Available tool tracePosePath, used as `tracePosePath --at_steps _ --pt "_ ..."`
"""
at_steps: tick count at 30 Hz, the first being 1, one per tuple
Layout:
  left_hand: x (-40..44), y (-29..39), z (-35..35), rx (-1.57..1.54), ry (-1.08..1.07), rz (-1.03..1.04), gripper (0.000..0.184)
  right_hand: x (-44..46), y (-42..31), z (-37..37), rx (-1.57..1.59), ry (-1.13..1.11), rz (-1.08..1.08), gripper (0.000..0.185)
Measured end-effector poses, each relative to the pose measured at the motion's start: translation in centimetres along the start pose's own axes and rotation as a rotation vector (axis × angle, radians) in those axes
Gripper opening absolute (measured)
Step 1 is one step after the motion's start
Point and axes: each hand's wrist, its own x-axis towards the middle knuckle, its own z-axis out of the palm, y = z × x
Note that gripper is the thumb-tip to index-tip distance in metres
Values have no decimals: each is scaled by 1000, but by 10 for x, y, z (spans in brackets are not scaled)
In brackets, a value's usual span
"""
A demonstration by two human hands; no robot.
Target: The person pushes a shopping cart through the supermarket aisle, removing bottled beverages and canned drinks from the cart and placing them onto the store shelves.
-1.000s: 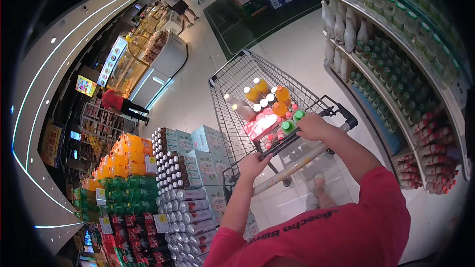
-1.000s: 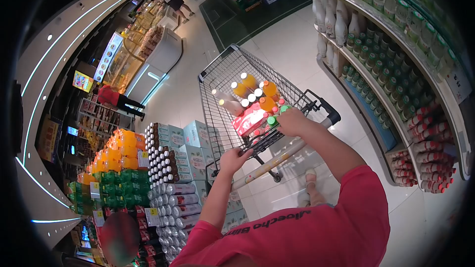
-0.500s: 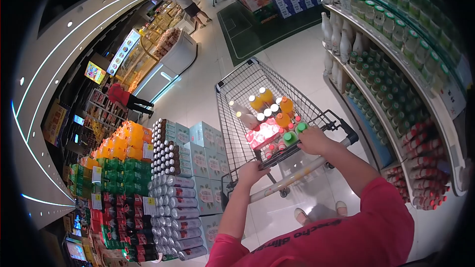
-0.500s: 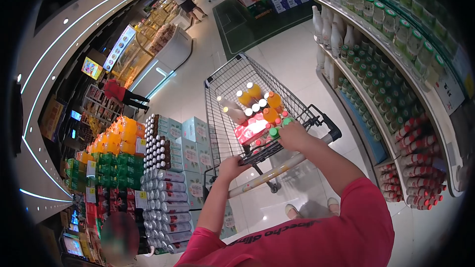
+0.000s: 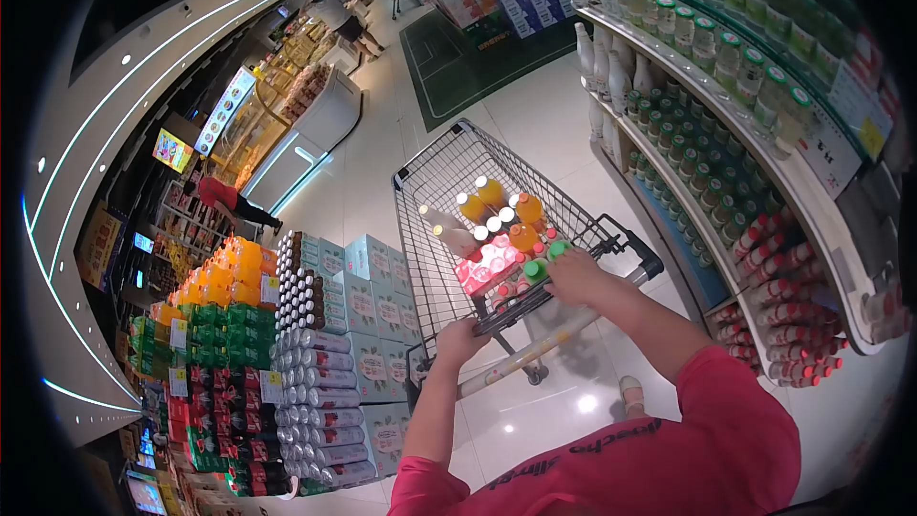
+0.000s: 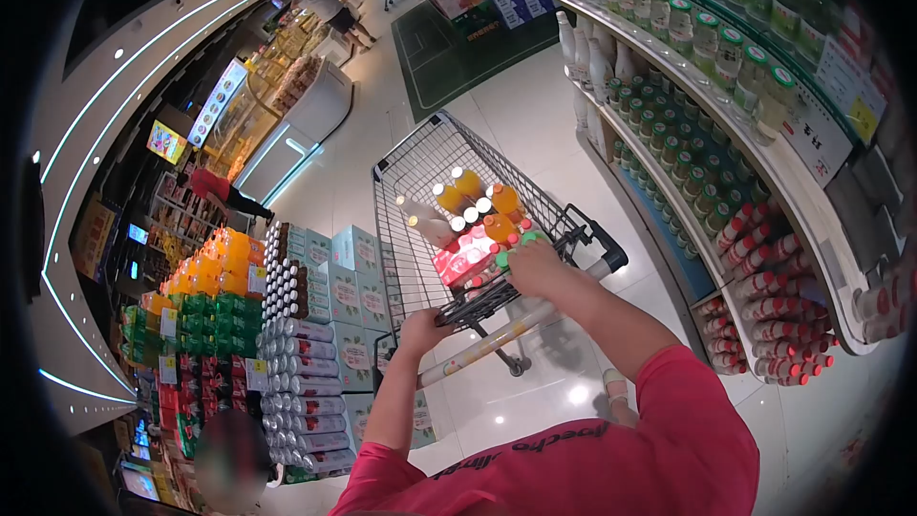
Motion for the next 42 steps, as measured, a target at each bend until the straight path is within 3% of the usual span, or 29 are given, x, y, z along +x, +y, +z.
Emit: tracePosePath --at_steps 10,13,30,42 --pt "-63 33 28 31 17 66 36 -80 -9 1 19 -23 53 36" --pt "-89 45 38 33 17 62 35 -107 -13 2 21 -119 76 36" --pt "-235 108 91 18 16 96 31 -277 -43 26 -42 4 55 37" --pt "-324 173 131 55 -35 -54 31 -397 -41 7 95 -47 -8 29"
